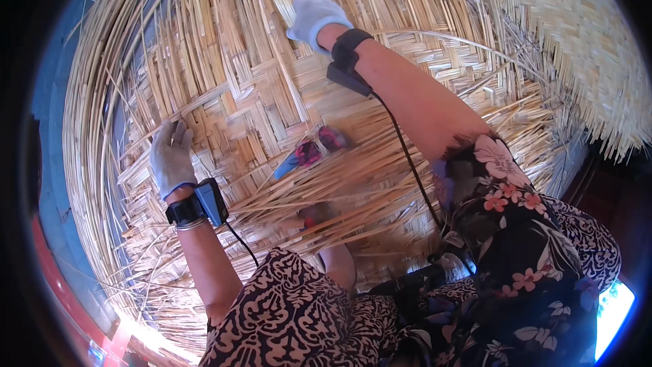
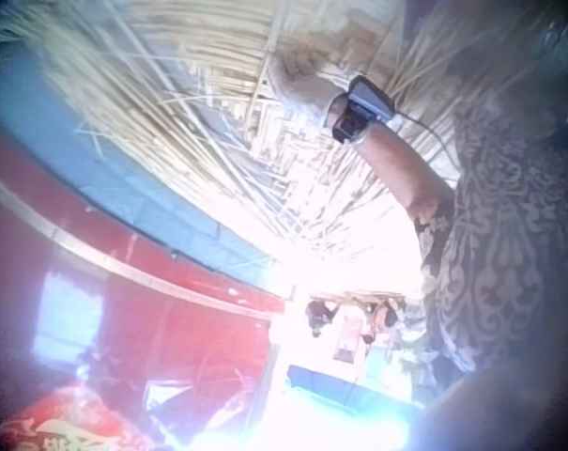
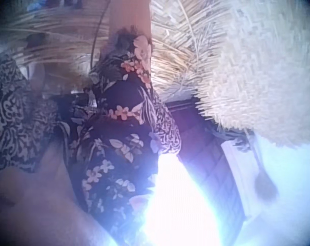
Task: The recorder is weaving thin bamboo strips to create a large circular mat.
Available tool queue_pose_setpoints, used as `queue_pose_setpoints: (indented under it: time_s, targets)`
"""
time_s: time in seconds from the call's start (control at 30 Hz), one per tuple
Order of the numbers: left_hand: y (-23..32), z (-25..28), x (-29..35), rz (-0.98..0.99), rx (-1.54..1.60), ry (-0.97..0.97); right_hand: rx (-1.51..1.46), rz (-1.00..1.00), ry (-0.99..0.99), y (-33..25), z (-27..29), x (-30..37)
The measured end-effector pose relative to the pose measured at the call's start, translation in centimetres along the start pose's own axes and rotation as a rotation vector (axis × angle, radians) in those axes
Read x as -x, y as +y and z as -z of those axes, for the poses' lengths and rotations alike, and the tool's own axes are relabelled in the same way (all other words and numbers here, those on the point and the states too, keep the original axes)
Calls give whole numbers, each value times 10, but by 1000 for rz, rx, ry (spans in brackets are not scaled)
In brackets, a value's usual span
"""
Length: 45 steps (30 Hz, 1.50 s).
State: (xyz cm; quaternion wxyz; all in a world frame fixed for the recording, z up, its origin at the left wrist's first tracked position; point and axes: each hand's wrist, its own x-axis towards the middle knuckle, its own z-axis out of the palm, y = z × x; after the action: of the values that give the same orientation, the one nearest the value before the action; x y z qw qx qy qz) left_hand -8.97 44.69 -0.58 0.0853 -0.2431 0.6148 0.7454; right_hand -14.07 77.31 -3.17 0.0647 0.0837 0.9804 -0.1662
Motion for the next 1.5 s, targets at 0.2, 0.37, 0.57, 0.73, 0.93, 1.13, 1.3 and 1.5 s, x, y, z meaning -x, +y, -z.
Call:
queue_pose_setpoints:
  time_s: [0.2,0.37,0.57,0.73,0.93,1.13,1.3,1.5]
  targets:
    - [1,1,-15,109,294,107,-275,-109,-200,-2,-3,-16]
    - [5,18,-21,-1,237,33,-14,-150,-145,-20,5,-7]
    - [0,34,-43,-43,206,131,-257,59,342,-18,-2,2]
    - [-2,39,-42,-108,273,112,-360,577,-2,-133,-14,37]
    - [40,5,-42,-302,102,-133,-2,483,-380,-174,-5,28]
    - [51,-21,-67,30,-528,-363,-257,366,-56,-160,-8,40]
    - [60,-18,-78,9,-476,-381,-275,405,-79,-154,-2,42]
    - [60,-46,-65,-67,-516,-402,-476,150,141,-152,-7,43]
